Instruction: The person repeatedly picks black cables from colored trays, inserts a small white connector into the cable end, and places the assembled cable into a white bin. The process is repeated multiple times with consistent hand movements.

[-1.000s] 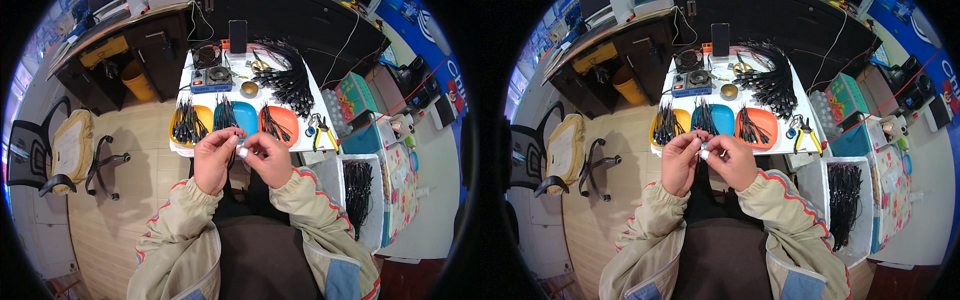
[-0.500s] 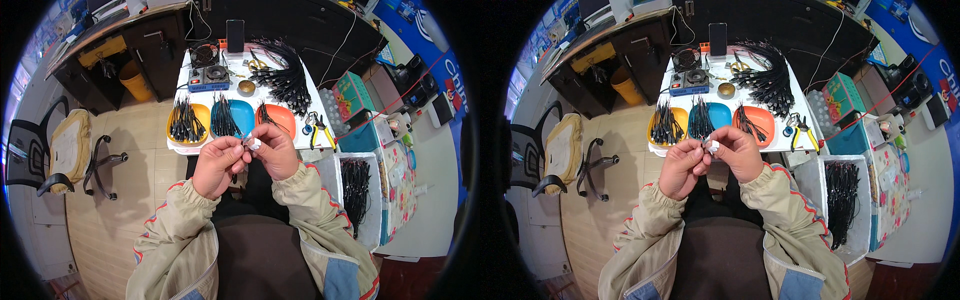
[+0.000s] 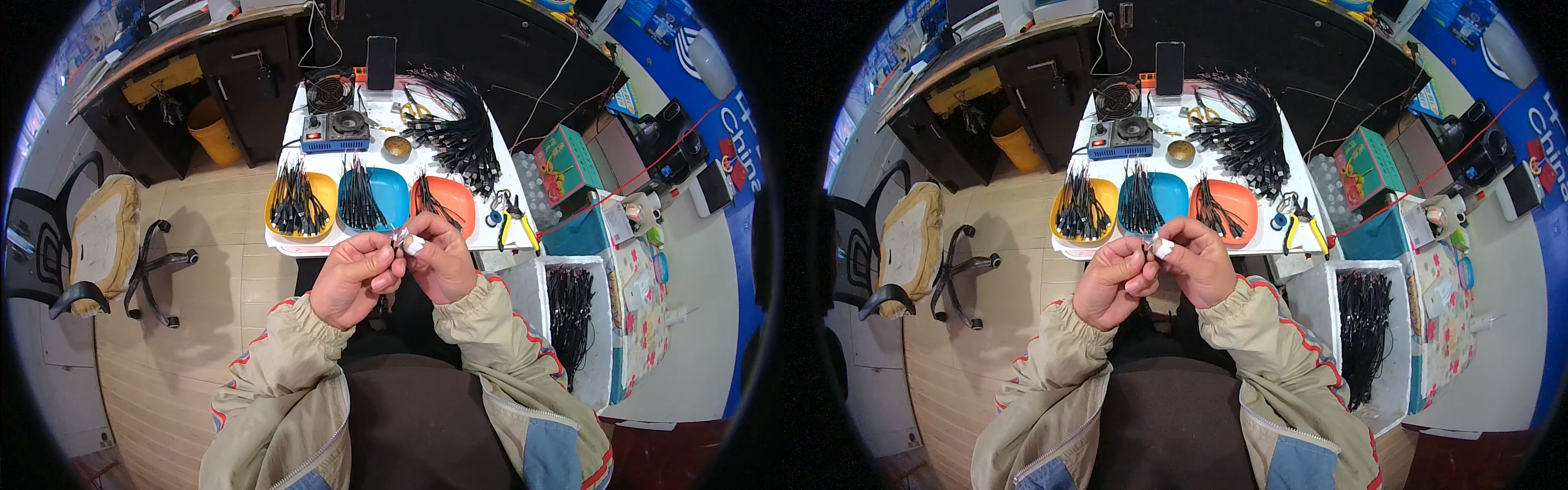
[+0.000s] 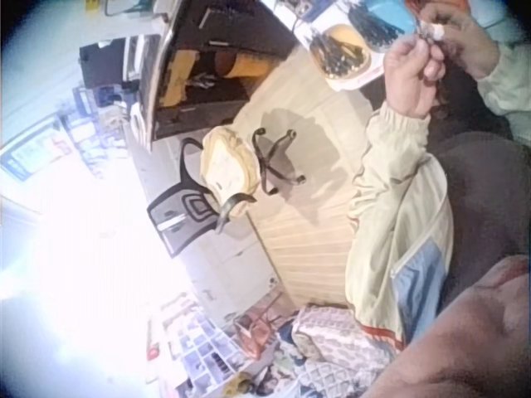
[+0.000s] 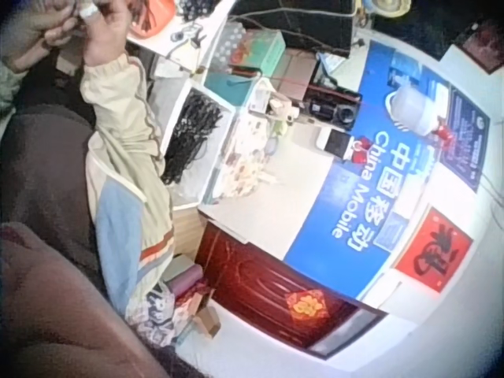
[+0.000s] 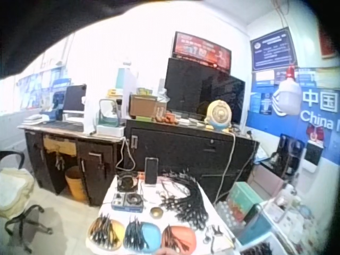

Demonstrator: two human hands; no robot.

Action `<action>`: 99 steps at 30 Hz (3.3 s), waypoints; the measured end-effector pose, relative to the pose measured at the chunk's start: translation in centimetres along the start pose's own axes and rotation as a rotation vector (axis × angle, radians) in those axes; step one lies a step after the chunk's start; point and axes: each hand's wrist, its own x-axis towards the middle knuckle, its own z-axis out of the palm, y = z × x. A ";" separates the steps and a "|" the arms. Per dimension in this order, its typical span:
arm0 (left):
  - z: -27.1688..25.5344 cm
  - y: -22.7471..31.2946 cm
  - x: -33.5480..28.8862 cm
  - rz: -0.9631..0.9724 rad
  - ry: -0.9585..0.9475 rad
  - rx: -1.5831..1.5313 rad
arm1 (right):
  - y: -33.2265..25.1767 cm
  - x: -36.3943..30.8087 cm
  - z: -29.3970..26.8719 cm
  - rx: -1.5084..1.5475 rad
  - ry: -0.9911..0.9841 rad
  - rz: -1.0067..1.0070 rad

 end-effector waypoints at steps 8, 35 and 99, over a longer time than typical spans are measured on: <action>-0.2 0.8 -0.6 -0.120 0.022 0.089 | -1.5 0.0 0.1 -0.160 -0.053 0.125; -3.8 -1.6 2.0 0.120 0.221 0.679 | 1.5 5.9 -13.1 -1.133 0.514 0.003; -3.8 -2.1 4.1 -0.097 0.135 0.521 | -0.8 4.3 -12.4 -0.082 0.007 0.359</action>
